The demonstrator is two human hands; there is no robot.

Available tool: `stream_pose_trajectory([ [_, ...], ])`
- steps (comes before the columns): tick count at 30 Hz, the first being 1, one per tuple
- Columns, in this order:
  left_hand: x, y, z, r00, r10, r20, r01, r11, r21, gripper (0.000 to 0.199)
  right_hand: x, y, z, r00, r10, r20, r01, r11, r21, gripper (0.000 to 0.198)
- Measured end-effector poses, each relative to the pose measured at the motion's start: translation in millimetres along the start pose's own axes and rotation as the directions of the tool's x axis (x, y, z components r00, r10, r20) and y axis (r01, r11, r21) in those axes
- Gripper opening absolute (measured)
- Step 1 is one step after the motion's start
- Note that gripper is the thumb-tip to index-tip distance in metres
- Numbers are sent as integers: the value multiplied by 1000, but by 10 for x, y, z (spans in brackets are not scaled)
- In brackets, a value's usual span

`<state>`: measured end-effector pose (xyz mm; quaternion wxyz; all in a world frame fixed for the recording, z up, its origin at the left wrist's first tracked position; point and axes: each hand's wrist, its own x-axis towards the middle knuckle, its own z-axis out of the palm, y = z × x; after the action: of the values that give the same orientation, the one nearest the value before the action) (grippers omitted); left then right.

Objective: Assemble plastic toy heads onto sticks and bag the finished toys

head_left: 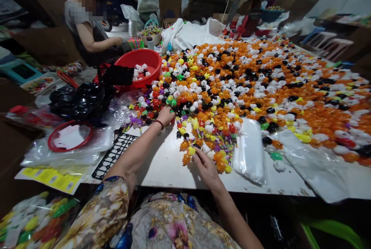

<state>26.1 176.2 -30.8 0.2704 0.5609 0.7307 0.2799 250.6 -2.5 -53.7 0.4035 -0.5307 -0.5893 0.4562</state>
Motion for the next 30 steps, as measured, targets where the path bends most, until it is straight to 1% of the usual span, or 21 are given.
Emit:
stream_pose_trajectory([
  [3, -296, -37, -91, 997, -51, -62, 40, 986, -165, 20, 21, -58, 4, 1000, 28, -7, -27, 997, 73, 50],
  [5, -570, -61, -121, 997, -58, -47, 40, 947, -319, 23, 36, -129, 20, 1000, -18, -14, 19, 997, 78, 41],
  [6, -719, -70, -124, 999, -50, -17, 38, 901, -433, 22, 43, -169, 30, 998, -60, -20, 61, 996, 58, 35],
  [7, -870, -75, -119, 999, -35, 30, 46, 813, -581, 21, 49, -208, 42, 994, -109, -25, 110, 993, 29, 31],
  [8, -1016, -77, -107, 997, -17, 81, 69, 704, -707, 24, 54, -244, 56, 987, -160, -31, 160, 987, -2, 28],
  [9, -1154, -75, -89, 992, -1, 126, 102, 597, -795, 29, 57, -273, 71, 977, -209, -38, 208, 978, -34, 26],
  [10, -1278, -69, -68, 987, 8, 163, 136, 511, -849, 33, 58, -294, 86, 966, -254, -43, 251, 966, -64, 25],
  [11, -1386, -59, -43, 982, 8, 189, 164, 465, -870, 36, 57, -307, 101, 955, -294, -47, 289, 953, -94, 24],
  [13, -1549, -34, 11, 976, -1, 216, 195, 432, -880, 39, 44, -311, 126, 932, -359, -45, 348, 925, -154, 23],
  [15, -1654, -11, 62, 973, 0, 231, 208, 435, -876, 39, 19, -294, 135, 913, -405, -37, 389, 896, -215, 23],
  [18, -1745, 12, 117, 967, 21, 254, 215, 470, -856, 39, -29, -263, 111, 892, -451, -29, 424, 857, -293, 24],
  [21, -1808, 26, 149, 968, 46, 248, 185, 536, -823, 41, -71, -259, 56, 889, -458, 2, 430, 833, -348, 25],
  [23, -1841, 33, 169, 973, 45, 227, 155, 602, -783, 42, -91, -273, 19, 895, -443, 48, 428, 824, -371, 26],
  [25, -1863, 35, 196, 982, 20, 190, 126, 682, -720, 42, -103, -290, -7, 901, -423, 97, 426, 822, -378, 27],
  [27, -1875, 29, 226, 993, -6, 121, 82, 765, -639, 43, -110, -301, -17, 904, -409, 126, 425, 825, -372, 28],
  [30, -1885, 9, 253, 1000, 10, 12, -2, 856, -518, 42, -113, -301, -11, 908, -397, 134, 418, 832, -365, 29],
])
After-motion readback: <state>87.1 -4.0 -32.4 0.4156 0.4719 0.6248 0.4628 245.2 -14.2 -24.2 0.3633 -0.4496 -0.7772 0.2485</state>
